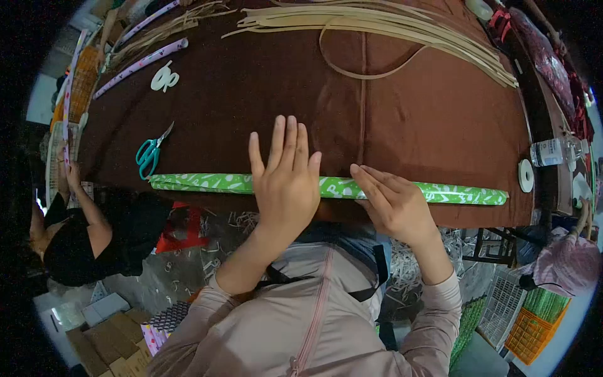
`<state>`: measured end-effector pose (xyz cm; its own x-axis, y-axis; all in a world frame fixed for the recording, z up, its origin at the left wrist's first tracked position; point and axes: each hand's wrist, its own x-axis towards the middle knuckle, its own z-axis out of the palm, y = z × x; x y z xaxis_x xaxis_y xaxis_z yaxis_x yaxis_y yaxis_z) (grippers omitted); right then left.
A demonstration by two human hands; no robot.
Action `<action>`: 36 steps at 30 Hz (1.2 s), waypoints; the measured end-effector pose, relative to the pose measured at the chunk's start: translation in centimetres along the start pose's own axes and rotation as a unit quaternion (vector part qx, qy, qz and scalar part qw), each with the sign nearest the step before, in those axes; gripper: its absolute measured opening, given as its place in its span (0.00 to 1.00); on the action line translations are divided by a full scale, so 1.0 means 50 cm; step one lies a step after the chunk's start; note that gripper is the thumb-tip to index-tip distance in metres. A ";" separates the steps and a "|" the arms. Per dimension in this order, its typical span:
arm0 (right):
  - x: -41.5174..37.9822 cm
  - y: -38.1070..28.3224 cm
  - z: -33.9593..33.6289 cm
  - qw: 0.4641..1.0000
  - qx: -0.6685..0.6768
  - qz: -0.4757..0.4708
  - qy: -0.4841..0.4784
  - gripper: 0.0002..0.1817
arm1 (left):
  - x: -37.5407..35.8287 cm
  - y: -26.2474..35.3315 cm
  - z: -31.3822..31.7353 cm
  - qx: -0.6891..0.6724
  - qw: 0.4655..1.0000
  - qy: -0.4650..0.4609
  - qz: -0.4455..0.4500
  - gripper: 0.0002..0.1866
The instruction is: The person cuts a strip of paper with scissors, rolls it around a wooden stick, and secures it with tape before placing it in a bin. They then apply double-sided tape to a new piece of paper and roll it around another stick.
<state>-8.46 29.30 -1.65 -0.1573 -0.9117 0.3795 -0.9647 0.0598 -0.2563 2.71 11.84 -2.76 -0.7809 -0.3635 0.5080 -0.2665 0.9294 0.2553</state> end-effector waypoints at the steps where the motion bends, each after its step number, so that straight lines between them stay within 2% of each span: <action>1: 0.000 0.000 0.001 1.000 0.011 0.002 0.001 0.36 | -0.004 -0.001 0.007 0.008 1.000 -0.018 -0.001 0.22; 7: -0.004 0.006 0.005 1.000 0.004 0.009 0.004 0.35 | -0.036 -0.034 -0.019 0.083 0.992 -0.091 -0.041 0.25; 9: -0.001 0.006 0.001 1.000 0.011 0.004 0.003 0.35 | -0.034 -0.021 -0.013 0.114 0.991 -0.065 -0.021 0.28; 15: -0.002 0.007 0.005 1.000 0.021 0.013 0.009 0.34 | -0.037 0.046 0.011 0.062 0.994 -0.079 -0.034 0.30; 20: 0.000 0.004 0.006 0.999 0.023 0.014 0.017 0.33 | -0.037 0.065 0.023 0.085 0.993 -0.076 -0.023 0.32; 23: 0.001 0.004 0.001 1.000 0.018 0.020 0.012 0.33 | -0.054 0.026 0.008 0.075 0.993 -0.084 -0.040 0.31; 25: -0.002 0.002 0.003 0.999 0.015 0.028 0.009 0.34 | -0.071 -0.008 0.000 0.150 0.985 -0.072 -0.045 0.32; 31: -0.005 0.004 0.003 0.999 0.025 0.023 0.011 0.34 | -0.109 -0.122 -0.054 0.240 0.963 -0.053 -0.113 0.31; 33: 0.000 0.004 0.000 0.999 0.035 0.018 0.009 0.33 | -0.118 -0.155 -0.077 0.220 0.968 -0.035 -0.116 0.28; 36: 0.001 0.003 0.003 0.999 0.031 0.014 0.009 0.33 | -0.111 -0.196 -0.126 0.151 0.982 -0.101 0.042 0.29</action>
<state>-8.56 29.22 -1.78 -0.1887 -0.9022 0.3878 -0.9450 0.0594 -0.3215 13.21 4.35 -2.89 -0.8953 -0.2931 0.3355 -0.3282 0.9432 -0.0517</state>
